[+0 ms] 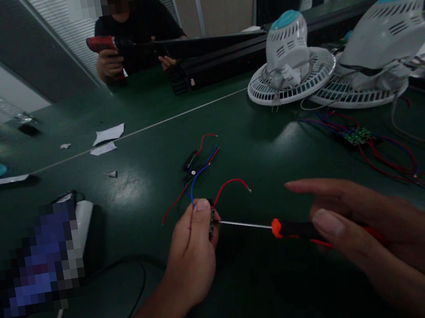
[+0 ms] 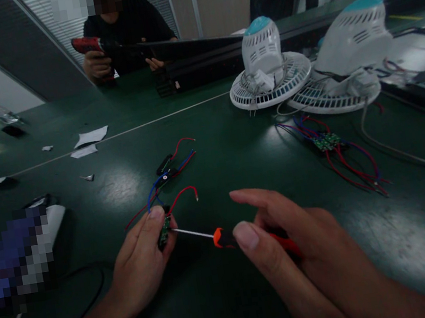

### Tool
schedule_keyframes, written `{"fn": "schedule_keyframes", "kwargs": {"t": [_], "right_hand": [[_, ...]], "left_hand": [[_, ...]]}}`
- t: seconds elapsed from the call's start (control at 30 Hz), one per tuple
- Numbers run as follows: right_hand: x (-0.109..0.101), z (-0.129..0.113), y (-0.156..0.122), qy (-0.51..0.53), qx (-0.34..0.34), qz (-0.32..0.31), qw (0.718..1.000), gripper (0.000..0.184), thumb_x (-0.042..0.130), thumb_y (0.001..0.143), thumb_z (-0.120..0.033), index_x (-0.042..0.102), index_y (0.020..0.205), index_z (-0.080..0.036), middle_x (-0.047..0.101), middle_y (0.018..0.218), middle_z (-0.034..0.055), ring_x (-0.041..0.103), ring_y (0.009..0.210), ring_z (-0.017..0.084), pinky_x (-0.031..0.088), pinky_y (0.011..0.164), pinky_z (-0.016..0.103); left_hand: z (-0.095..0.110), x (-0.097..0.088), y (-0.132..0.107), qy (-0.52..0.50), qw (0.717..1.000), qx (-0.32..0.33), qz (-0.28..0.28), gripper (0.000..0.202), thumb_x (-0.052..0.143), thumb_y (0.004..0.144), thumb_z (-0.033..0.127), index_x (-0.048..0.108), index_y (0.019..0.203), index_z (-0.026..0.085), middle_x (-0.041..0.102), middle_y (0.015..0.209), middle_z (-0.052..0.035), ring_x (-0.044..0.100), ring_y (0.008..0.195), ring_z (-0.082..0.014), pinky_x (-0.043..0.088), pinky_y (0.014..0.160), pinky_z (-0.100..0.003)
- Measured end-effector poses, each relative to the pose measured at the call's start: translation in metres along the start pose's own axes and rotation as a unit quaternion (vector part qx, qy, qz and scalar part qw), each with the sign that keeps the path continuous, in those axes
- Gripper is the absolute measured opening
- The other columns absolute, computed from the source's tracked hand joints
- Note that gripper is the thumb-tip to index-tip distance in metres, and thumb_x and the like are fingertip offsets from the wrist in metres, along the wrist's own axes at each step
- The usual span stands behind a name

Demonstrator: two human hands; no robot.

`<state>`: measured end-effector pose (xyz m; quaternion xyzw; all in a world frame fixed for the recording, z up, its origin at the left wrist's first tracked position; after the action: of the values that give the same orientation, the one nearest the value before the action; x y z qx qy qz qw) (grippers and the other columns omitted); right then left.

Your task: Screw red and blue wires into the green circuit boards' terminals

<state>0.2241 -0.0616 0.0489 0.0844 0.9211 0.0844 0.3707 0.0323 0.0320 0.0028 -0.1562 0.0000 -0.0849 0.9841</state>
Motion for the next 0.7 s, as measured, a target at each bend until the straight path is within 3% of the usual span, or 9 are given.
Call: {"fn": "schedule_keyframes", "kwargs": {"t": [0.13, 0.27, 0.43, 0.7], "right_hand": [[-0.0022, -0.0003, 0.005, -0.024, 0.0, 0.01, 1.0, 0.026, 0.042, 0.1, -0.033, 0.057, 0.119, -0.024, 0.071, 0.057, -0.0052, 0.062, 0.036, 0.013, 0.039, 0.029, 0.022], [-0.0007, -0.0023, 0.0062, -0.012, -0.016, 0.012, 1.0, 0.026, 0.048, 0.097, -0.033, 0.054, 0.122, -0.027, 0.073, 0.063, -0.0054, 0.067, 0.044, 0.014, 0.043, 0.034, 0.024], [0.0001, -0.0036, 0.0057, -0.015, -0.035, 0.031, 0.999, 0.027, 0.05, 0.095, -0.029, 0.051, 0.122, -0.03, 0.066, 0.056, -0.0063, 0.071, 0.054, 0.019, 0.046, 0.037, 0.026], [-0.0013, -0.0001, 0.0022, -0.021, -0.028, 0.035, 0.999, 0.033, 0.055, 0.092, -0.03, 0.049, 0.124, -0.034, 0.077, 0.083, -0.0011, 0.074, 0.062, 0.02, 0.053, 0.04, 0.026]], "left_hand": [[-0.0015, -0.0014, 0.0, 0.018, 1.0, 0.013, -0.01, 0.039, 0.061, 0.083, 0.054, 0.062, 0.066, 0.019, 0.048, 0.056, 0.0045, 0.043, 0.049, -0.0109, 0.037, 0.045, -0.021], [-0.0019, -0.0012, 0.0, 0.029, 0.999, 0.012, -0.014, 0.041, 0.057, 0.086, 0.054, 0.06, 0.066, 0.019, 0.047, 0.054, 0.0048, 0.042, 0.048, -0.0104, 0.034, 0.044, -0.02], [-0.0012, 0.0002, -0.0002, -0.004, 1.0, 0.001, -0.01, 0.04, 0.062, 0.081, 0.056, 0.06, 0.066, 0.019, 0.047, 0.055, 0.0052, 0.042, 0.05, -0.0104, 0.035, 0.044, -0.02], [-0.0033, -0.0012, 0.0007, -0.015, 1.0, 0.011, 0.0, 0.04, 0.066, 0.079, 0.055, 0.063, 0.064, 0.018, 0.047, 0.054, 0.0048, 0.043, 0.047, -0.0102, 0.036, 0.042, -0.019]]}}
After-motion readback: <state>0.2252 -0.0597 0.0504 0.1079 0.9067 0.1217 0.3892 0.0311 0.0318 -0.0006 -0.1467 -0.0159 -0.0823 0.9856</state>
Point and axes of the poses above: each hand's wrist, its own y-axis towards the middle knuckle, its own x-axis out of the palm, z = x × y, the point moved 3 cm from there along y, towards the middle knuckle
